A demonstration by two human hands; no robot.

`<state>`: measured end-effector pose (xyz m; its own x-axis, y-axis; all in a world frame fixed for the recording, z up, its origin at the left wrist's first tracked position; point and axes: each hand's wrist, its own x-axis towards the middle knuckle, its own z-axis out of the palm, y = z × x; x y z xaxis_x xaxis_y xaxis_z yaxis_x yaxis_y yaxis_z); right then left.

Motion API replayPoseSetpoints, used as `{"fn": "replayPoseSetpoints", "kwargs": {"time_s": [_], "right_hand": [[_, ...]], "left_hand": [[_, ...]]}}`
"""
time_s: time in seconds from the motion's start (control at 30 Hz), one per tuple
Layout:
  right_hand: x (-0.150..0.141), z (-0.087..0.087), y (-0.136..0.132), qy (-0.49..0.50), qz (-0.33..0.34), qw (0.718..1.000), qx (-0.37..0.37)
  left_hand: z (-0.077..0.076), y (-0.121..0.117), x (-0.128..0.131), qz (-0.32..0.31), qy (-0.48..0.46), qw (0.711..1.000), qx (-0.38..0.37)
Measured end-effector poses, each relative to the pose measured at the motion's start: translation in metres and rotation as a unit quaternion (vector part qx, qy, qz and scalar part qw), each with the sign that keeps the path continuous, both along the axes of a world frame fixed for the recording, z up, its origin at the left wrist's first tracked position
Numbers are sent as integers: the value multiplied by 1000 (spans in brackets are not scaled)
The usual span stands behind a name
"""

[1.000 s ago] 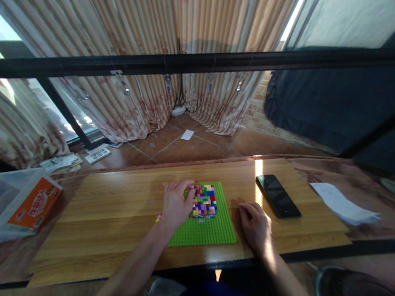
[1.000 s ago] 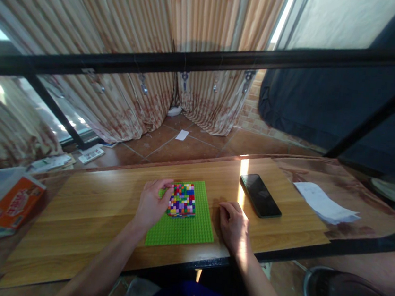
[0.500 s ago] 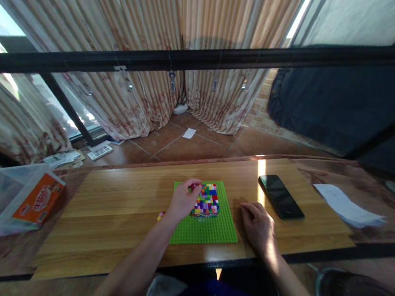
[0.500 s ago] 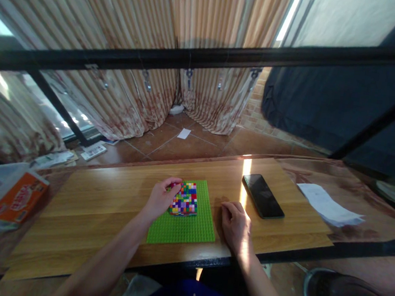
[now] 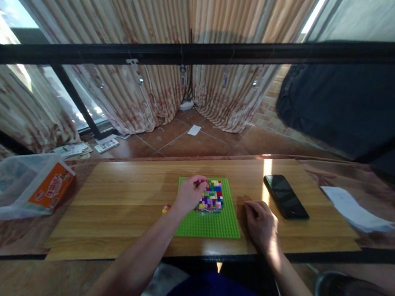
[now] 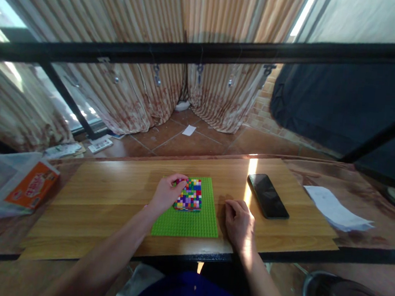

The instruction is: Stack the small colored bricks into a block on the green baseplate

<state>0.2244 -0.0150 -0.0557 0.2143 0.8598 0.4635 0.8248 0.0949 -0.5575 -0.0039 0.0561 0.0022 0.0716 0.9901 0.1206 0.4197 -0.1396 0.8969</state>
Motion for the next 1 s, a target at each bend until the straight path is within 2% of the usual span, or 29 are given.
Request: {"fn": "replayPoseSetpoints", "kwargs": {"time_s": [0.1, 0.23, 0.37, 0.47, 0.57, 0.63, 0.8, 1.0], "right_hand": [[2, 1, -1, -10, -4, 1000, -1], [5, -1, 0, -18, 1, 1000, 3], [6, -4, 1, -22, -5, 1000, -1], [6, -4, 0, -24, -10, 1000, 0], [6, -3, 0, -28, -8, 1000, -1], [5, -1, 0, -33, -8, 999, -2], [5, -2, 0, -43, -15, 999, 7], [4, -1, -1, -34, -5, 999, 10]], "left_hand": [[2, 1, -12, 16, -28, 999, 14], [6, -6, -55, 67, -69, 994, 60], [2, -38, -103, 81, -17, 996, 35], [-5, -70, -122, 55, 65, 996, 25], [-10, -91, -126, 6, 140, 989, 48], [-13, -97, -124, -18, 180, 981, 76], [-21, -94, -118, -38, 276, 950, 141], [-25, -94, -116, -44, 307, 940, 143]]}}
